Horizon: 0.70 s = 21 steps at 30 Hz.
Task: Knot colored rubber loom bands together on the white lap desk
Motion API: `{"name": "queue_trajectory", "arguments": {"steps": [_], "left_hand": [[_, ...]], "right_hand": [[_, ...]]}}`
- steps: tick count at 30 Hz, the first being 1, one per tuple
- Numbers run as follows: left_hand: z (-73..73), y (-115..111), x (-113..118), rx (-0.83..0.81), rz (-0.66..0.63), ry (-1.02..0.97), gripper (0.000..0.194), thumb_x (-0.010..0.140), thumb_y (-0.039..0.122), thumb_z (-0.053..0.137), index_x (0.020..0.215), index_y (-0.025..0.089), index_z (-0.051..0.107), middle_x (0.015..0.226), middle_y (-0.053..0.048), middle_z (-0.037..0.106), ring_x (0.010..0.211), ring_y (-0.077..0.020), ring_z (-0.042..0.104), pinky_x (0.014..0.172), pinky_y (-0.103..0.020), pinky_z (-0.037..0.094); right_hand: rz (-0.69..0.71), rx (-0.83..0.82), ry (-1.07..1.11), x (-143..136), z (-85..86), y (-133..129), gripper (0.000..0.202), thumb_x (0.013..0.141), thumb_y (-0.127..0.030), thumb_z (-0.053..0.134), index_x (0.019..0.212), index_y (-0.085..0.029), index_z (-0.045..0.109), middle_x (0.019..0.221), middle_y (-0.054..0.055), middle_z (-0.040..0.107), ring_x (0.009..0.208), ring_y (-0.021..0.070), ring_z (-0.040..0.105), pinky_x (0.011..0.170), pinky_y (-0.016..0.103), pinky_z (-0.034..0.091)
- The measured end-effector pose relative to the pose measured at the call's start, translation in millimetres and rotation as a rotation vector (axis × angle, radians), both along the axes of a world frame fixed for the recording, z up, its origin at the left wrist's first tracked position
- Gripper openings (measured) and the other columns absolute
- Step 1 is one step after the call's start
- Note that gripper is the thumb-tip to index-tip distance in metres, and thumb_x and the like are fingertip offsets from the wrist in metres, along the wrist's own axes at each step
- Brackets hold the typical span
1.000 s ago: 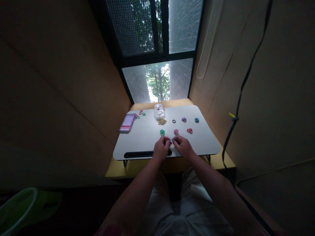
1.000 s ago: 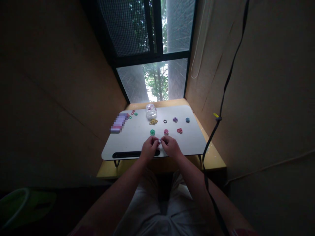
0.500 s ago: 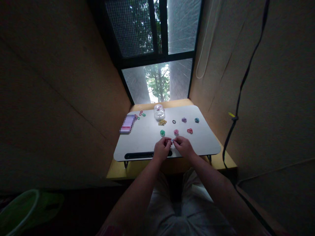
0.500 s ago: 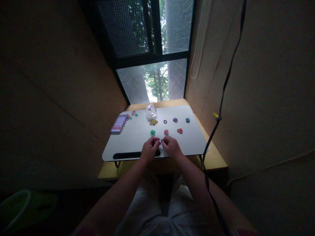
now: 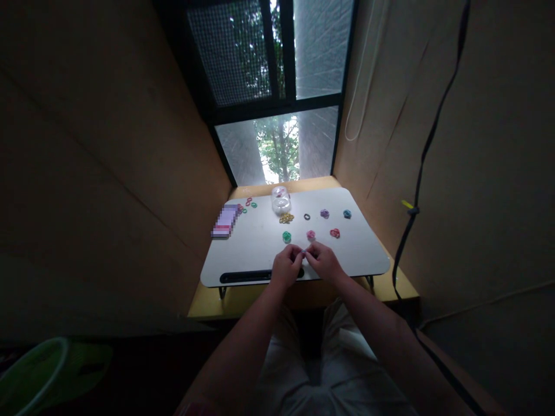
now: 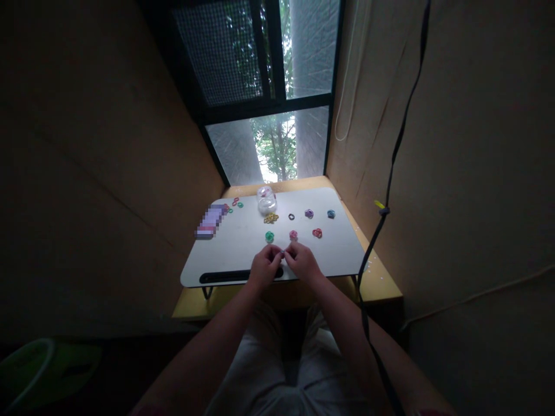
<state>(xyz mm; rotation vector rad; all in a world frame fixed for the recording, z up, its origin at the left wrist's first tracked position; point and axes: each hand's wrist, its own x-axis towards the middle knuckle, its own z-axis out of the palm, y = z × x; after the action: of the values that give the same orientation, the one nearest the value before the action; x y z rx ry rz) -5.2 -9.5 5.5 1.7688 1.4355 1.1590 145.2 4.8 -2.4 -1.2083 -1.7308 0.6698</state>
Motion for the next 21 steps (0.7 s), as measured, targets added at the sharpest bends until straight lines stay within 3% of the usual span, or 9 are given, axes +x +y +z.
{"name": "queue_trajectory", "arguments": {"steps": [8, 14, 21], "left_hand": [[-3.7, 3.4, -1.5, -0.021, -0.003, -0.065, 0.016, 0.084, 0.034, 0.056, 0.082, 0.019, 0.062, 0.069, 0.002, 0.061, 0.062, -0.011, 0.054, 0.06, -0.022, 0.04], [-6.4, 6.6, -3.1, -0.081, -0.043, -0.193, 0.018, 0.083, 0.025, 0.05, 0.087, 0.018, 0.066, 0.074, 0.0, 0.066, 0.069, -0.0126, 0.061, 0.063, -0.022, 0.046], [-5.0, 6.8, -2.3, -0.066, -0.003, -0.14, 0.022, 0.082, 0.039, 0.058, 0.081, 0.018, 0.065, 0.069, 0.0, 0.065, 0.062, -0.0119, 0.058, 0.059, -0.022, 0.044]], "right_hand": [[0.079, 0.015, 0.053, 2.0, 3.4, -1.2, 0.011, 0.081, -0.02, 0.052, 0.08, -0.018, 0.063, 0.071, 0.001, 0.064, 0.063, 0.0129, 0.056, 0.059, 0.023, 0.042], [0.051, 0.048, 0.033, 2.5, 3.0, 1.5, 0.017, 0.077, -0.015, 0.051, 0.081, -0.018, 0.067, 0.076, 0.002, 0.066, 0.069, 0.0147, 0.058, 0.066, 0.025, 0.044], [0.034, 0.045, 0.039, 1.9, 0.1, 3.2, 0.016, 0.077, -0.017, 0.053, 0.082, -0.019, 0.067, 0.076, 0.002, 0.066, 0.066, 0.0142, 0.057, 0.064, 0.025, 0.045]]}}
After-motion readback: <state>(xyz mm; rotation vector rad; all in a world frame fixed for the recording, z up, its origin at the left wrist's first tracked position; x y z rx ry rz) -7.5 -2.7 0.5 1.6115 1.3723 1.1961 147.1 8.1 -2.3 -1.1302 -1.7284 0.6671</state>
